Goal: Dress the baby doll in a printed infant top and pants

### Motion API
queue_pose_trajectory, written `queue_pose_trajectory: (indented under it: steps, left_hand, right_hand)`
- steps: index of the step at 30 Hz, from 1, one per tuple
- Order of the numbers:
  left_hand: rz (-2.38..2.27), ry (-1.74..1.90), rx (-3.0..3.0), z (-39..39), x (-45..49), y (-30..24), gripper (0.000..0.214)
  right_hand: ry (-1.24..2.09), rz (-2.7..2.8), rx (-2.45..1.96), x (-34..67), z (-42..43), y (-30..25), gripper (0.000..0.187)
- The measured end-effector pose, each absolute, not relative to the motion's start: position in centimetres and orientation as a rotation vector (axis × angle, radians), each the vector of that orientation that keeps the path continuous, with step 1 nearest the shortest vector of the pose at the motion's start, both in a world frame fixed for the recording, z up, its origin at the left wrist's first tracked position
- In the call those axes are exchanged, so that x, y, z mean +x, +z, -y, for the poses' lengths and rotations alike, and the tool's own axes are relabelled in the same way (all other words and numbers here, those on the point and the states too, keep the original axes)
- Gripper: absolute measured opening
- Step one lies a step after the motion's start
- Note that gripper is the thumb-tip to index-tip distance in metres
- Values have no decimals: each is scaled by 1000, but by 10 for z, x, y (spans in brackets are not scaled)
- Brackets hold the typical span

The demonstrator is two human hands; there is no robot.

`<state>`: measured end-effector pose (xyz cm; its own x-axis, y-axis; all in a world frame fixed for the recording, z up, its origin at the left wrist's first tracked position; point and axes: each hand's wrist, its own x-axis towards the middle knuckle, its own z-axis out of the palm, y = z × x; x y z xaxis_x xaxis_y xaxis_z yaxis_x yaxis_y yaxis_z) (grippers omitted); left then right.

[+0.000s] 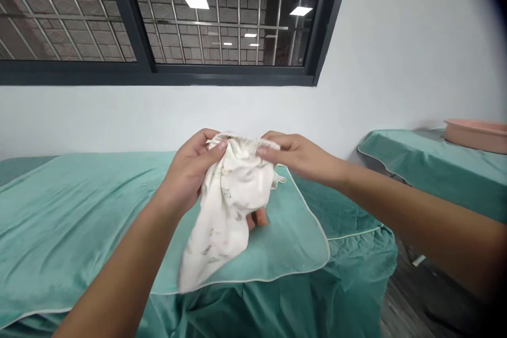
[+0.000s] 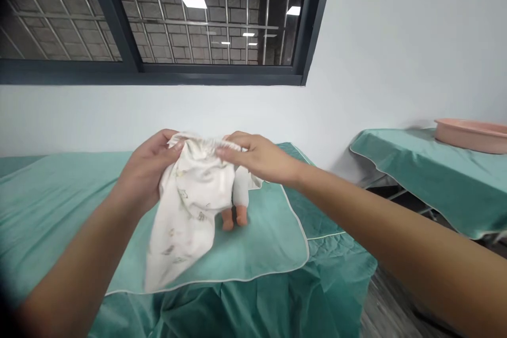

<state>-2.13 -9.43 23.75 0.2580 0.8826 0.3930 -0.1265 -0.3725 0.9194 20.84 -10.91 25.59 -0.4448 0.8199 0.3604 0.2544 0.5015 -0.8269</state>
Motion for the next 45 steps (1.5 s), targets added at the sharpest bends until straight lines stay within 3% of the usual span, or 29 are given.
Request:
queue_pose_trajectory:
  steps: [7,14,19,24,28,32,37,41,45]
  left_hand:
    - [-693,561,1672,89,-26,210,45]
    - [-730,1032,1564,74,-13,190,26]
    - [-668,961,1353,75,-9,176,39]
    - [-665,631,1438,84,-10,168,55]
    - [-659,804,1299,79,-7,162,45]
    - [-599,1012,1103,70,0,156,45]
    - [-623,905,1072,68,4,145,50]
    - [-622,721,1133,69,-3,139,48]
    - [-557,572,1202,67,-7,136,54]
  right_hand:
    - [1238,1391,-753,196,91,229,40]
    - [1341,1934,-899,190,97,205,37]
    - [1335,1846,-916,189,91,203,38]
    - [1396,1429,-841,191,81,191,41]
    - [1571,1216,-815,193,81,177,50]
    - [1719,1342,-787,193,88,160,52]
    - [1740,1492,-858,189,91,140,48]
    - [1522,1201,-806,191,81,135,44]
    - [1641,962,-724,192,76,140,47]
